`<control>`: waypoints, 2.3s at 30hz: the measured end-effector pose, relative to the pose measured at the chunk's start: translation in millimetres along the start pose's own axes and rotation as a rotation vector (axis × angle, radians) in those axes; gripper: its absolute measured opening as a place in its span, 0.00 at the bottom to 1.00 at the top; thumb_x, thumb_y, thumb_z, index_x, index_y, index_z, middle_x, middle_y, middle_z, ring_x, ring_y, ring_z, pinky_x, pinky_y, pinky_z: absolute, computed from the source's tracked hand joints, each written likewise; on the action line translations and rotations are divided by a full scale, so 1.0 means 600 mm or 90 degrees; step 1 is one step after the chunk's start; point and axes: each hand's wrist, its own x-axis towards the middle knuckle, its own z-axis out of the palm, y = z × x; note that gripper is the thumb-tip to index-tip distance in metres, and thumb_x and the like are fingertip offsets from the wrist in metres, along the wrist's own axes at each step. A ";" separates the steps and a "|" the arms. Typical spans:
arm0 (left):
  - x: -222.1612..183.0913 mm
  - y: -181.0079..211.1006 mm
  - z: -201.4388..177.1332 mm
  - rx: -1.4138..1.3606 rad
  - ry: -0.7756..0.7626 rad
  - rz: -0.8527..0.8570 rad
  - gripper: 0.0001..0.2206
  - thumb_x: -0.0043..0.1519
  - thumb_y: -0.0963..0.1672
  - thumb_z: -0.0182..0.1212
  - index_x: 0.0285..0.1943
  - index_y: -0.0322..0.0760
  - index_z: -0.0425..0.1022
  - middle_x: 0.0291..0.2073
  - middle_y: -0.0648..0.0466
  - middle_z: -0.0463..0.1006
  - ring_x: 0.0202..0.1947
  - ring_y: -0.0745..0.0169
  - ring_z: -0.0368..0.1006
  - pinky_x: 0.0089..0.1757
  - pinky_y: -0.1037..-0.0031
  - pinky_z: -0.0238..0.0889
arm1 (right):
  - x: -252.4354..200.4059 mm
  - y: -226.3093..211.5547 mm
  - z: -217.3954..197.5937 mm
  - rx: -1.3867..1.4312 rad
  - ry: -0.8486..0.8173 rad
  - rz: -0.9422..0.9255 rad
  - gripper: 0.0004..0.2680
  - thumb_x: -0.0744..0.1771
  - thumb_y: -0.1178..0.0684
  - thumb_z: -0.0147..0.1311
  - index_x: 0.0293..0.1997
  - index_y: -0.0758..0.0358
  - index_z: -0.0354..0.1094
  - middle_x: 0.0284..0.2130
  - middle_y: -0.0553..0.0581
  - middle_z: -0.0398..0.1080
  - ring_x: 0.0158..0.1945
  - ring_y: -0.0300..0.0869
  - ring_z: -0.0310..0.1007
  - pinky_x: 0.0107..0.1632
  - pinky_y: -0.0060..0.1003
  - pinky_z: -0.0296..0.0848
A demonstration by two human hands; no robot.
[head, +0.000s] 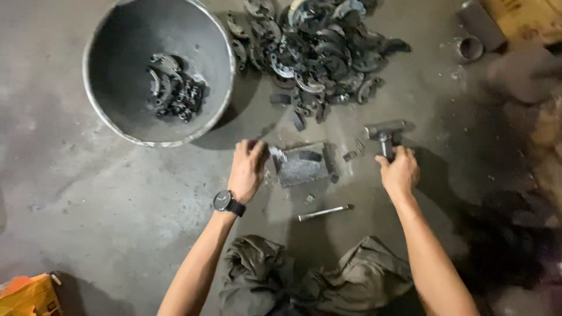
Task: The recorder is cleaning and sorting used brake shoe components on a workshop floor using a hammer and a metal block.
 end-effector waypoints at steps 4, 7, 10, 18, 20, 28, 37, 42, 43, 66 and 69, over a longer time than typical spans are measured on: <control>-0.031 -0.002 0.043 0.007 -0.169 0.249 0.23 0.55 0.36 0.52 0.62 0.33 0.72 0.56 0.43 0.73 0.53 0.40 0.66 0.56 0.57 0.62 | 0.002 0.016 0.022 -0.013 -0.058 0.022 0.23 0.61 0.50 0.70 0.57 0.73 0.67 0.46 0.68 0.72 0.50 0.59 0.73 0.48 0.55 0.71; 0.003 0.014 0.145 0.170 -0.108 0.302 0.23 0.55 0.39 0.55 0.62 0.36 0.73 0.54 0.47 0.72 0.55 0.45 0.65 0.53 0.54 0.58 | -0.012 -0.002 0.011 -0.060 0.002 -0.021 0.20 0.61 0.52 0.69 0.55 0.70 0.69 0.48 0.70 0.71 0.50 0.63 0.72 0.48 0.55 0.71; 0.054 0.051 0.153 0.147 -0.050 0.291 0.23 0.56 0.39 0.54 0.63 0.40 0.73 0.59 0.51 0.72 0.59 0.49 0.64 0.56 0.59 0.58 | -0.003 0.033 0.026 -0.001 -0.050 0.049 0.18 0.66 0.55 0.63 0.60 0.73 0.67 0.45 0.72 0.72 0.44 0.58 0.77 0.47 0.53 0.74; -0.010 0.045 0.119 0.118 -0.114 0.297 0.26 0.55 0.39 0.55 0.66 0.40 0.73 0.59 0.51 0.73 0.59 0.49 0.65 0.55 0.58 0.58 | -0.104 -0.055 -0.042 0.376 -0.169 0.169 0.08 0.71 0.49 0.53 0.42 0.65 0.65 0.25 0.56 0.67 0.22 0.45 0.66 0.25 0.51 0.69; -0.040 0.054 0.111 0.094 -0.042 0.284 0.28 0.52 0.39 0.55 0.66 0.39 0.73 0.60 0.50 0.73 0.58 0.49 0.66 0.56 0.57 0.57 | -0.149 -0.093 -0.039 0.472 -0.202 0.159 0.10 0.70 0.47 0.52 0.39 0.64 0.62 0.22 0.56 0.65 0.19 0.43 0.65 0.22 0.49 0.69; -0.108 0.089 0.134 0.016 -0.030 0.077 0.20 0.57 0.51 0.66 0.54 0.38 0.75 0.46 0.47 0.75 0.50 0.44 0.67 0.53 0.49 0.55 | -0.180 -0.178 -0.091 0.205 -0.153 -0.115 0.13 0.70 0.45 0.54 0.42 0.68 0.69 0.24 0.68 0.74 0.27 0.55 0.74 0.30 0.49 0.70; -0.107 0.074 0.146 -0.054 0.001 0.102 0.16 0.61 0.47 0.65 0.53 0.35 0.76 0.49 0.48 0.75 0.50 0.46 0.67 0.50 0.57 0.57 | -0.214 -0.182 -0.106 0.543 0.011 -0.303 0.09 0.74 0.49 0.52 0.48 0.66 0.66 0.30 0.57 0.70 0.26 0.44 0.69 0.28 0.41 0.69; -0.106 0.072 0.149 -0.074 0.012 0.109 0.15 0.61 0.46 0.65 0.53 0.34 0.76 0.49 0.48 0.75 0.50 0.46 0.68 0.49 0.59 0.58 | -0.163 -0.203 -0.107 0.151 -0.185 -0.174 0.10 0.71 0.49 0.55 0.46 0.68 0.65 0.23 0.60 0.70 0.19 0.46 0.68 0.23 0.44 0.67; -0.110 0.073 0.148 -0.078 0.014 0.108 0.15 0.61 0.46 0.65 0.53 0.33 0.76 0.49 0.48 0.75 0.50 0.46 0.68 0.49 0.59 0.58 | -0.156 -0.213 -0.129 0.141 -0.222 -0.137 0.10 0.71 0.49 0.54 0.45 0.67 0.64 0.23 0.59 0.70 0.17 0.46 0.67 0.20 0.43 0.67; -0.110 0.074 0.132 -0.115 0.025 0.089 0.16 0.60 0.44 0.66 0.55 0.32 0.76 0.47 0.46 0.74 0.49 0.43 0.67 0.49 0.59 0.62 | -0.128 -0.140 -0.131 0.365 0.067 -0.251 0.08 0.73 0.51 0.53 0.48 0.67 0.65 0.27 0.57 0.72 0.25 0.41 0.73 0.28 0.35 0.71; -0.114 0.072 0.132 -0.106 0.026 0.081 0.16 0.59 0.44 0.67 0.54 0.32 0.76 0.48 0.45 0.74 0.49 0.42 0.67 0.49 0.59 0.62 | -0.097 -0.108 -0.084 0.270 0.070 -0.206 0.09 0.72 0.52 0.55 0.49 0.69 0.67 0.28 0.62 0.72 0.27 0.47 0.73 0.30 0.41 0.72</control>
